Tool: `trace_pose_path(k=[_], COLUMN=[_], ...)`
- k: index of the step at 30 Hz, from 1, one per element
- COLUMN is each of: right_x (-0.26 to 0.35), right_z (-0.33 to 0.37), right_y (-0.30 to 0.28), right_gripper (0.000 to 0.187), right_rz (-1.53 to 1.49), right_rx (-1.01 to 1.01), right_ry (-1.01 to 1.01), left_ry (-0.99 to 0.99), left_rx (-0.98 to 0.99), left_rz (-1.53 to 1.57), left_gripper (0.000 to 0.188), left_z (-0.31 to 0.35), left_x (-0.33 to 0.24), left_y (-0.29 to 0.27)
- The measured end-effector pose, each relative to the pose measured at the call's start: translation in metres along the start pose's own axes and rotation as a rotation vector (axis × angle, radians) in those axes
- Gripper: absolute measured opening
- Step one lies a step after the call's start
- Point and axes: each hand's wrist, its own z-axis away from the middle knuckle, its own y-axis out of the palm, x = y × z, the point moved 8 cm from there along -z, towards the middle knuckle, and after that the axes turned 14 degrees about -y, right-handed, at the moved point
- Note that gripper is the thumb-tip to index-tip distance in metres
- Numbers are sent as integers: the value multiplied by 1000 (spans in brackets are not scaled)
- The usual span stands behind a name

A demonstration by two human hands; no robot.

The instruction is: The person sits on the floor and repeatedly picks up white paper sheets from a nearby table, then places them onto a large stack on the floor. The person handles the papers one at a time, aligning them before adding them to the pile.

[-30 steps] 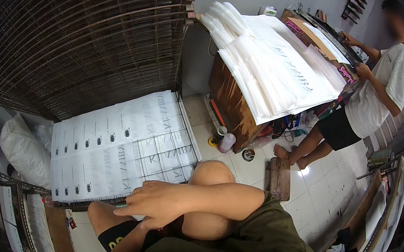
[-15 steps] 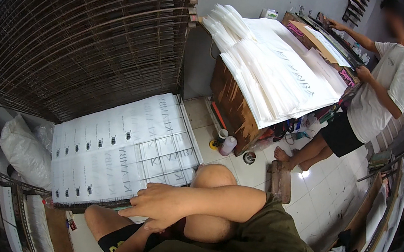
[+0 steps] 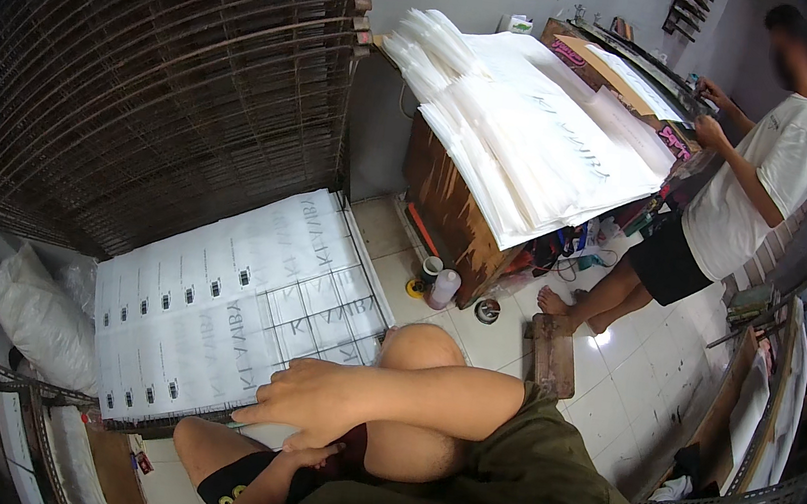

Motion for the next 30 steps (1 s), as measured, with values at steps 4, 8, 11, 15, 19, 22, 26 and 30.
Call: trace_pose_path(k=[4,8,11,15,19,22,26,30], right_x=[-3,-5,0,15,26,14,-4,-47], right_z=[3,5,7,30,94,182,302,477], right_y=[-5,-9,-16,-62,-144,-180,-227,-238], right_gripper=[68,68,66,59,51,39,45,92], right_rz=[-5,-14,-36,-68,44,-125,170,391], right_rx=[-57,-46,-29,-371,-894,-1560,-1941,-2400], right_ry=[-3,40,62,-123,-91,-135,170,403], left_ry=[-82,-50,-8,59,67,114,103,127], left_rx=[3,10,11,17,-72,-115,-139,-155], left_rz=[17,17,7,71,36,41,53,50], left_gripper=[59,58,55,57,56,56,57,58], left_z=[-22,-24,-24,-24,-17,-14,-13,-9], left_x=[29,32,34,34,49,49,51,42], left_y=[9,9,11,14,6,-2,-3,-3])
